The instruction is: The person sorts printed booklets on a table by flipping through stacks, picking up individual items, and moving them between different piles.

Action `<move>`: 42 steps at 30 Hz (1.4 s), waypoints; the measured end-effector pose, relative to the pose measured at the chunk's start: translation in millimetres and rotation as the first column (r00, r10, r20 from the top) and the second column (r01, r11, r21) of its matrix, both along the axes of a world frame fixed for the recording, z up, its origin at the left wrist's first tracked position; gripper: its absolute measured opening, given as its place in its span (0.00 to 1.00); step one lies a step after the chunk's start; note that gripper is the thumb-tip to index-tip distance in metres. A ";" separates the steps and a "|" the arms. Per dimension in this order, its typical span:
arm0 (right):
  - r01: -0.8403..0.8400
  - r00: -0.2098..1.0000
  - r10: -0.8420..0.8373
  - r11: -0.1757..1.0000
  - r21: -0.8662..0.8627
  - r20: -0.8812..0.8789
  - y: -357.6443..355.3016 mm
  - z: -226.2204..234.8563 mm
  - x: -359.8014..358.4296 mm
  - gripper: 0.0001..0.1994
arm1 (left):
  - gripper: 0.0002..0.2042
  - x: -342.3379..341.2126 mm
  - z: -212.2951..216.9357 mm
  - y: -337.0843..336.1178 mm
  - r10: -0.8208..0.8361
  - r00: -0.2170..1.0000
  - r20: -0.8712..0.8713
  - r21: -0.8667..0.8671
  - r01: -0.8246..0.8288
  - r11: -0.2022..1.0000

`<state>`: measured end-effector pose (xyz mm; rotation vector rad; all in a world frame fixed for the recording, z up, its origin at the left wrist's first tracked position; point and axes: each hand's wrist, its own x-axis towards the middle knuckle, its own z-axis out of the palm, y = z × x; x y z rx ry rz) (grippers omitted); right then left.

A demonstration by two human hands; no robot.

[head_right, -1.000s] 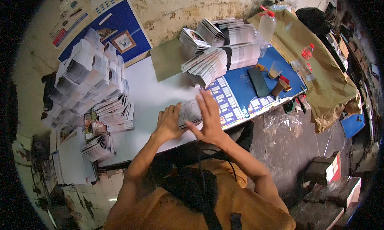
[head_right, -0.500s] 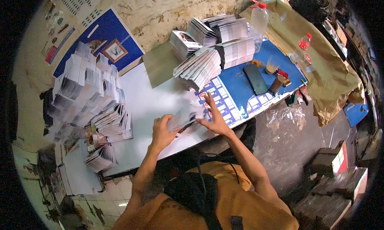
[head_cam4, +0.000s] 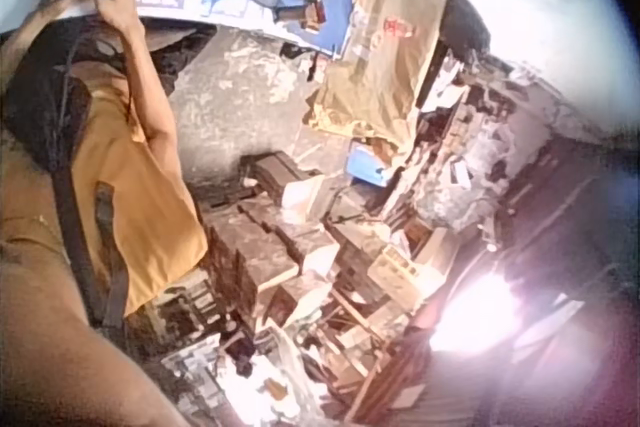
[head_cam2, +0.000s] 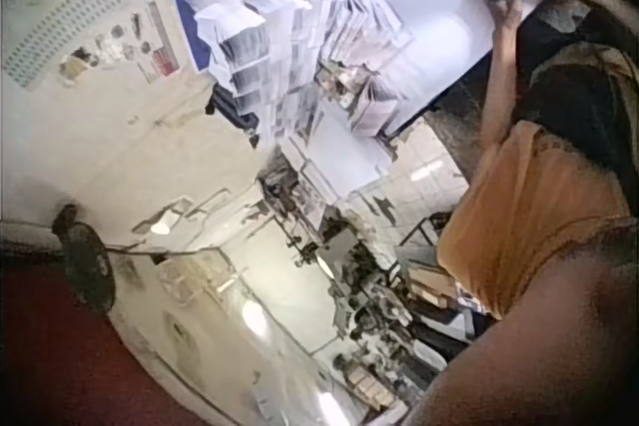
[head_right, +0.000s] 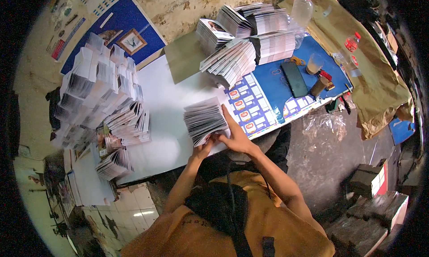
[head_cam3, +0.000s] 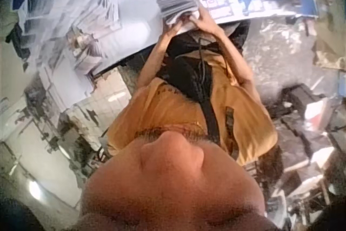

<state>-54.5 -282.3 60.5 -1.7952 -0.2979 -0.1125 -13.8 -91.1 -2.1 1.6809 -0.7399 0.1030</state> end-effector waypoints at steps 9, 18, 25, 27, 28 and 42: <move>0.297 0.927 0.012 0.585 -0.755 0.374 21.4 116.1 -24.0 0.41 | 0.36 14.2 2.9 -4.1 0.055 0.998 0.031 0.121 -0.058 0.991; 0.310 0.878 0.052 0.696 -0.648 0.476 42.6 155.8 2.8 0.53 | 0.34 23.3 -10.8 -4.1 0.138 0.984 -0.109 -0.008 -0.140 0.990; 0.199 0.899 0.282 0.416 -0.887 0.334 29.8 116.9 22.9 0.50 | 0.31 29.4 -12.6 2.7 0.237 0.966 -0.102 0.060 -0.232 0.971; 0.104 0.933 0.193 0.664 -0.740 0.304 5.5 119.8 16.2 0.51 | 0.28 25.3 35.0 2.2 0.216 0.970 -0.114 0.238 -0.184 0.954; 0.110 0.935 0.185 0.660 -0.743 0.303 -9.1 117.6 12.9 0.51 | 0.25 24.4 70.4 2.3 0.212 0.971 -0.113 0.410 -0.149 0.900; 0.054 0.986 0.077 0.703 -0.709 0.151 -12.8 45.1 -28.0 0.55 | 0.31 23.0 129.5 7.2 -0.021 0.960 0.281 0.813 -0.226 0.536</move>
